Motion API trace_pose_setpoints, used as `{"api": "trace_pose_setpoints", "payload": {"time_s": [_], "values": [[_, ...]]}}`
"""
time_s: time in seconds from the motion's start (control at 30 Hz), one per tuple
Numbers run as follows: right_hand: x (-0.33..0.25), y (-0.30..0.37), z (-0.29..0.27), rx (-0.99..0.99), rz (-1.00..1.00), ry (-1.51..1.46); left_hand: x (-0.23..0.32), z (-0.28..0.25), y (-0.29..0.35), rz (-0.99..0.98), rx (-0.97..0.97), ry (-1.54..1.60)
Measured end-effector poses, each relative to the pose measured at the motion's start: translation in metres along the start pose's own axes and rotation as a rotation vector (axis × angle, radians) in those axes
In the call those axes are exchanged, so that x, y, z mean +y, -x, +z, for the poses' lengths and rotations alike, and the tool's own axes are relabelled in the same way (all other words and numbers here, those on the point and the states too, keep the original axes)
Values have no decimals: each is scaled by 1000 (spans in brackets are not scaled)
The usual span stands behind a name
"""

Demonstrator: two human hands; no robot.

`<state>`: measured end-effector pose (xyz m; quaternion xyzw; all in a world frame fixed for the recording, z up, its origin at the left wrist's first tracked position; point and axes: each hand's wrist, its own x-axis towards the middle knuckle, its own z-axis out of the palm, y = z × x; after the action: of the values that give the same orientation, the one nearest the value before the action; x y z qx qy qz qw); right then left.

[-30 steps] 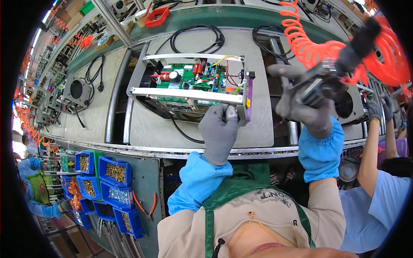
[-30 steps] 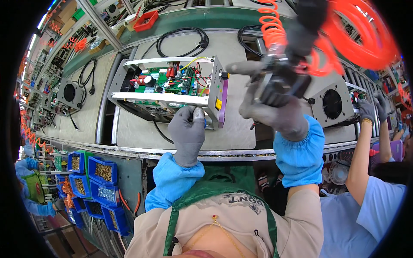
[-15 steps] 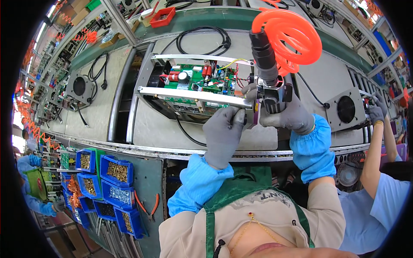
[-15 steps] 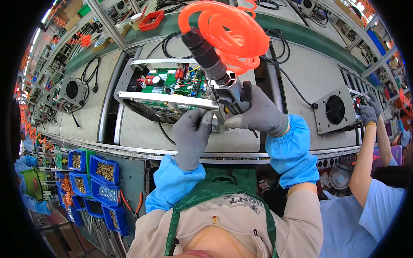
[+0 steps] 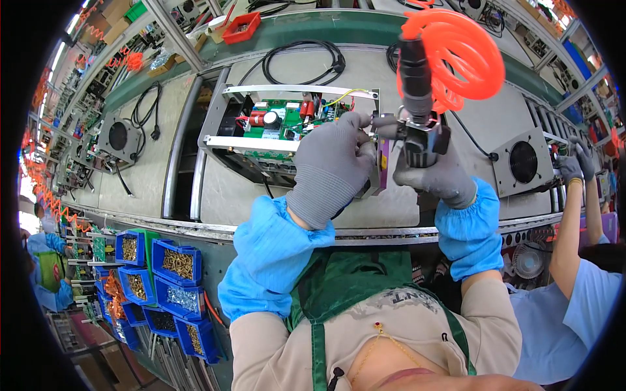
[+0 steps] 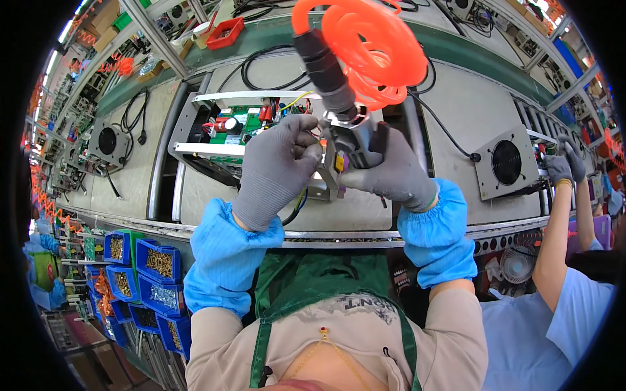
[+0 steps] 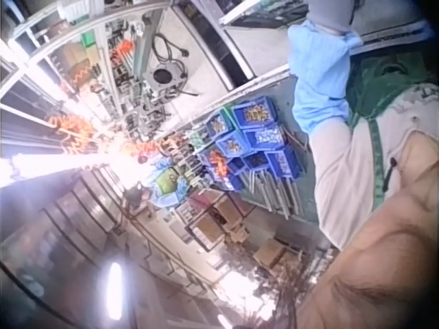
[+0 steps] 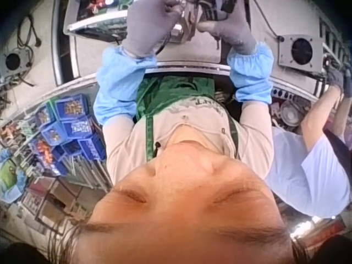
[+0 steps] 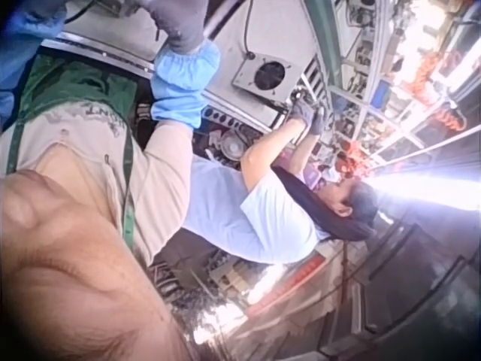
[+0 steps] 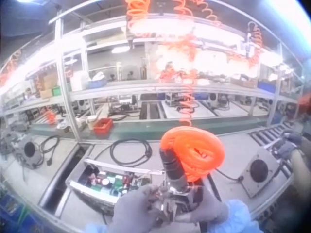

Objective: Assembling electronic components using power tools at a manufacturing workbench.

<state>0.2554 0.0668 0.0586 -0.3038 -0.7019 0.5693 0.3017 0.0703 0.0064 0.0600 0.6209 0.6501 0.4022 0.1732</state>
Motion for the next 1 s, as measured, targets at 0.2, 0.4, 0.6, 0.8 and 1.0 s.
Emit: {"api": "trace_pose_setpoints", "payload": {"time_s": [0.2,0.4,0.6,0.8,1.0], "values": [[-24,13,-18,142,-38,-194,-11,-2,-23,167,61,-173],[-38,22,-31,191,-180,-373,-10,1,-45,397,148,-208],[-65,17,-48,-1,-701,-335,-14,-20,-38,562,-32,-10],[-104,10,-31,10,-832,-440,-28,-22,-43,706,-283,-142],[-97,-7,4,48,-823,-334,-33,-24,-43,765,-289,-47]]}}
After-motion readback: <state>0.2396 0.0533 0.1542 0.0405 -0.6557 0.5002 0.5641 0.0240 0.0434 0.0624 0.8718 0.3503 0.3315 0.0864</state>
